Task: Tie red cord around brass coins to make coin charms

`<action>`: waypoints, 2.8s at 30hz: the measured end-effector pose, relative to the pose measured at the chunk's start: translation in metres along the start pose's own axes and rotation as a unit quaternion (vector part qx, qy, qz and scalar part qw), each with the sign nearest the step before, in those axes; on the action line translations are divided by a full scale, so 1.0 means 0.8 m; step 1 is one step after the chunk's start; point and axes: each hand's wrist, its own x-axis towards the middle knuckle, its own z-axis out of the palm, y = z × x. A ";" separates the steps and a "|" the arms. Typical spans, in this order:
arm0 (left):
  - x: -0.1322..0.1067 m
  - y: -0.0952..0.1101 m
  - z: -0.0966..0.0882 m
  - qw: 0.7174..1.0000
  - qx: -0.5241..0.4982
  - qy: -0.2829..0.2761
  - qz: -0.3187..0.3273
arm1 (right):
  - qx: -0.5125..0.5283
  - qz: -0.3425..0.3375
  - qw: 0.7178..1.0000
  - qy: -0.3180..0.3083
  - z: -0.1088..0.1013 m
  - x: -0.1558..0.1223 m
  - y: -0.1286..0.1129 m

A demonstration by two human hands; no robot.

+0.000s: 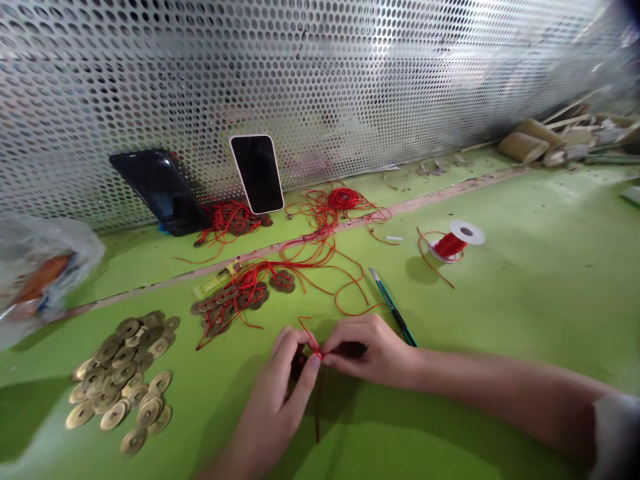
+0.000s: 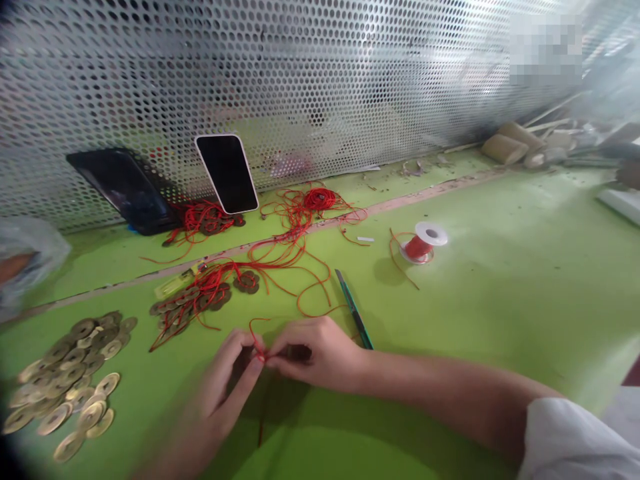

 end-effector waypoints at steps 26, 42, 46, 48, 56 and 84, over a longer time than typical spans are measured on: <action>0.009 -0.002 0.001 0.996 -0.082 0.011 -0.016 | -0.081 -0.027 0.996 0.023 -0.006 0.000 0.011; 0.009 -0.005 -0.002 0.987 -0.151 0.048 0.000 | -0.154 -0.065 0.985 -0.039 -0.001 0.001 0.009; 0.009 -0.004 -0.001 0.989 -0.136 0.055 -0.005 | -0.162 -0.090 0.983 -0.016 -0.002 0.000 0.005; 0.008 -0.004 -0.001 0.991 -0.116 0.058 -0.012 | -0.160 -0.097 0.982 0.000 -0.004 0.001 0.003; 0.008 -0.005 0.003 0.996 -0.051 0.069 -0.032 | -0.132 -0.139 0.981 0.025 -0.011 -0.002 -0.003; 0.009 0.001 0.000 0.989 -0.071 0.103 -0.083 | 0.019 -0.068 0.997 0.025 -0.007 -0.004 -0.006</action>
